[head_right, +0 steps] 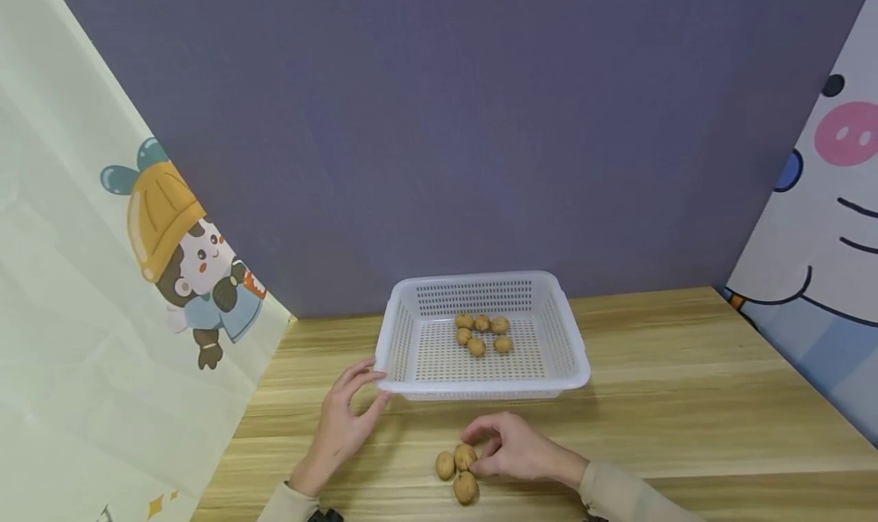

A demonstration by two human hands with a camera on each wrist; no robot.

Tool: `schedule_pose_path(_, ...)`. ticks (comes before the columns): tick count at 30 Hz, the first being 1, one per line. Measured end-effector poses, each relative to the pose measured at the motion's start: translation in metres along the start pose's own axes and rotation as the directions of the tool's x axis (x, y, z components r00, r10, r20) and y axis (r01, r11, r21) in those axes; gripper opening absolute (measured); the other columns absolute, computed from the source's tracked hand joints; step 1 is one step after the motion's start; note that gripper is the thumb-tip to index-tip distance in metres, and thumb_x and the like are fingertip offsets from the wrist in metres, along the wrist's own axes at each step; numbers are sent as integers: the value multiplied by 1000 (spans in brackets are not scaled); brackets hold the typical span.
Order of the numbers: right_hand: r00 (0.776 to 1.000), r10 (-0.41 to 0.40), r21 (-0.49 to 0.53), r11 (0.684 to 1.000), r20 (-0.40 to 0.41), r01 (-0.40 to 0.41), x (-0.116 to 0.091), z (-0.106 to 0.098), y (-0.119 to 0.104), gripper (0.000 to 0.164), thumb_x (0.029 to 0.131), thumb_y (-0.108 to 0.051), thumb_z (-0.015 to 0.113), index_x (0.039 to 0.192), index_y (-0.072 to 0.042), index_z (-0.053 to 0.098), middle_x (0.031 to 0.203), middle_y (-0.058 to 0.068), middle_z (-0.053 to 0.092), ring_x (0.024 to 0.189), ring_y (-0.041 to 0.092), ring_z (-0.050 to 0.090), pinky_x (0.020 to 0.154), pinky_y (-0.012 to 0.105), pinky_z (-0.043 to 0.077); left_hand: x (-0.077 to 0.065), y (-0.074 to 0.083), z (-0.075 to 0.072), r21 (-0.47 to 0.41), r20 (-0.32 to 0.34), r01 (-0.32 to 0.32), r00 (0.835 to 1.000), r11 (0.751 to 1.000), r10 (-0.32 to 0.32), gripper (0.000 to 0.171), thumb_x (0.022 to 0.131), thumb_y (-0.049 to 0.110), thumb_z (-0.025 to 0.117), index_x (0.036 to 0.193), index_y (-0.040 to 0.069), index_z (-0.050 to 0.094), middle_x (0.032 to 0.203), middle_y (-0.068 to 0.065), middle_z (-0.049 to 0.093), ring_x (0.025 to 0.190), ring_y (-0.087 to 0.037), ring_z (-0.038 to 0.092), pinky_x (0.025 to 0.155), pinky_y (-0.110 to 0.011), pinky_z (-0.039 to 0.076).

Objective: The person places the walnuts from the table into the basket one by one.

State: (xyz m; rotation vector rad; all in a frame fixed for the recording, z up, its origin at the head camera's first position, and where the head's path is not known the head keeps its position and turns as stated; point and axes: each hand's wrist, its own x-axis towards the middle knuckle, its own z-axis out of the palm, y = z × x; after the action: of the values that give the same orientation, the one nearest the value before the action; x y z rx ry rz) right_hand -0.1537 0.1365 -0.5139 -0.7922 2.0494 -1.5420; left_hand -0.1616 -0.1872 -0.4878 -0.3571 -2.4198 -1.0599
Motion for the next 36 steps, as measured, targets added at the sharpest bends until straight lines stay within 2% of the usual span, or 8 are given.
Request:
schedule_pose_path(4,1000,-9,-2,1000,-6,9,0,-1,0,36,88,-10,82,121,-2,71,94,8,78,75,6,73,65,20,60,0,0,-1,2,6,6,1000,1000,-6,33,86,14,89,117,18,78,146,-12,66,130,-36,65,108,-60,56)
schedule_pose_path(12,1000,10,-20,1000,-24,-10,-2,-8,-8,33,91,-13,81,121,-3,71,100,11,78,79,8,74,63,19,58,-1,0,-1,10,9,1,1000,1000,-1,32,87,15,88,117,18,78,146,-13,66,131,-35,65,108,-60,56)
schedule_pose_path(16,1000,14,-41,999,-10,-15,-3,-15,-27,35,90,-15,82,121,-4,71,103,13,77,81,9,75,67,22,61,0,0,0,9,9,-3,1000,1000,3,32,87,16,88,118,18,78,146,-13,66,131,-35,65,108,-59,56)
schedule_pose_path(22,996,18,2,1000,84,-18,-3,-29,-58,36,93,-13,79,125,-1,69,101,15,80,86,21,79,75,26,65,0,1,-1,9,17,0,1000,1000,0,32,88,18,88,118,17,78,146,-14,66,132,-35,64,109,-58,56)
schedule_pose_path(25,994,15,6,1000,112,-16,-2,-36,-75,37,93,-13,78,127,-1,69,105,15,80,89,20,79,77,25,65,0,2,-2,11,25,-1,1000,1000,1,32,88,19,88,118,16,78,146,-14,66,131,-36,64,109,-58,56)
schedule_pose_path(31,996,16,-51,999,90,-11,7,-52,-109,38,94,-13,77,128,1,68,112,17,79,94,16,78,80,25,64,2,1,-2,5,20,-8,1000,1000,8,33,88,17,88,118,16,78,146,-14,66,132,-36,64,110,-58,56)
schedule_pose_path(36,999,25,-107,994,36,-21,16,-68,-125,41,94,-16,79,130,0,68,119,16,76,98,17,78,84,28,64,2,-1,-2,1,21,3,1000,1000,-3,32,87,19,88,118,17,78,146,-12,66,132,-34,64,112,-57,55)
